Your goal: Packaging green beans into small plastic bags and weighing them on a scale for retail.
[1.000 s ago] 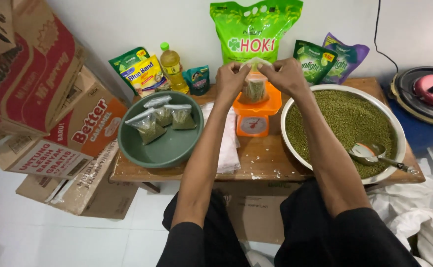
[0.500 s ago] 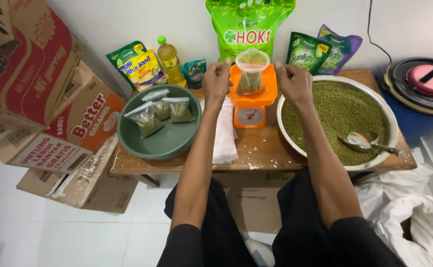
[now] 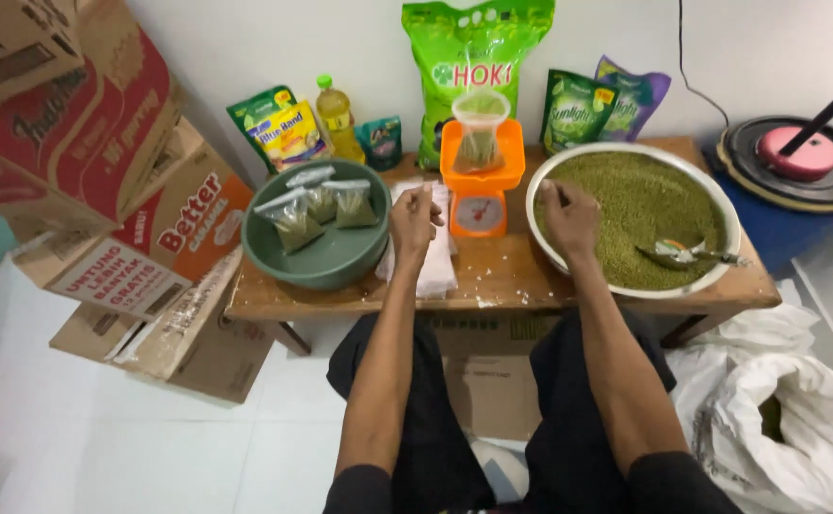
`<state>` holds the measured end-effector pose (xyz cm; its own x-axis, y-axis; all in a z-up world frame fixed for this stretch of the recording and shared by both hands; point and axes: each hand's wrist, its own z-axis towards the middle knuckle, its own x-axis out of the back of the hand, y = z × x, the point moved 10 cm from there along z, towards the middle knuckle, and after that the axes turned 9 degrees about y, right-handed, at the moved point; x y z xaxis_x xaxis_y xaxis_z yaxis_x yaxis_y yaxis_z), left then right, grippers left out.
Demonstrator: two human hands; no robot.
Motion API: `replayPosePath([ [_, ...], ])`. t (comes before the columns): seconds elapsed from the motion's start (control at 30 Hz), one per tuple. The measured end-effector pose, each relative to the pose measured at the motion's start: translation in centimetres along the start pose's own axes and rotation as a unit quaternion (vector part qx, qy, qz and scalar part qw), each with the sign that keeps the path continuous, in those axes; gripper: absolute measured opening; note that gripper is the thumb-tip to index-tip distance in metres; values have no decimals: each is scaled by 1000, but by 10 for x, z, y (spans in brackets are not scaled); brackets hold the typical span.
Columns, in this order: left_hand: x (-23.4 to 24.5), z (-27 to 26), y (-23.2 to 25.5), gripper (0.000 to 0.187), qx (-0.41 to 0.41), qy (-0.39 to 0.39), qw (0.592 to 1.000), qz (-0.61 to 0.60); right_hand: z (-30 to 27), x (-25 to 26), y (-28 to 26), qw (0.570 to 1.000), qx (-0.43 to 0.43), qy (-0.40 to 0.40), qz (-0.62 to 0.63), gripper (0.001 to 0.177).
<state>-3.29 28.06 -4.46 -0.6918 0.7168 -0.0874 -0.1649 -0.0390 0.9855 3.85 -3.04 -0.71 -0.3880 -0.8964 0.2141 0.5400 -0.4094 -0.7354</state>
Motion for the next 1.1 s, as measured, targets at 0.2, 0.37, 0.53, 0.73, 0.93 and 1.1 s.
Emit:
replayPosePath([
  [0.2, 2, 8, -16, 31, -14, 4, 1000, 1, -7, 10, -4, 999, -3, 3, 46, 25],
  [0.37, 4, 3, -5, 27, -18, 0, 1000, -11, -11, 12, -26, 999, -13, 4, 48, 22],
  [0.53, -3, 15, -2, 27, -20, -7, 1000, 12, -6, 4, -28, 999, -21, 2, 45, 20],
  [0.73, -34, 56, -3, 23, -36, -13, 999, -31, 15, -12, -37, 998, -21, -2, 60, 19],
  [0.93, -55, 81, 22, 20, -41, -21, 999, -28, 44, -37, -24, 999, -8, -1, 40, 17],
  [1.1, -78, 107, 22, 40, -35, -39, 998, 22, 67, -59, -33, 997, 47, -16, 63, 22],
])
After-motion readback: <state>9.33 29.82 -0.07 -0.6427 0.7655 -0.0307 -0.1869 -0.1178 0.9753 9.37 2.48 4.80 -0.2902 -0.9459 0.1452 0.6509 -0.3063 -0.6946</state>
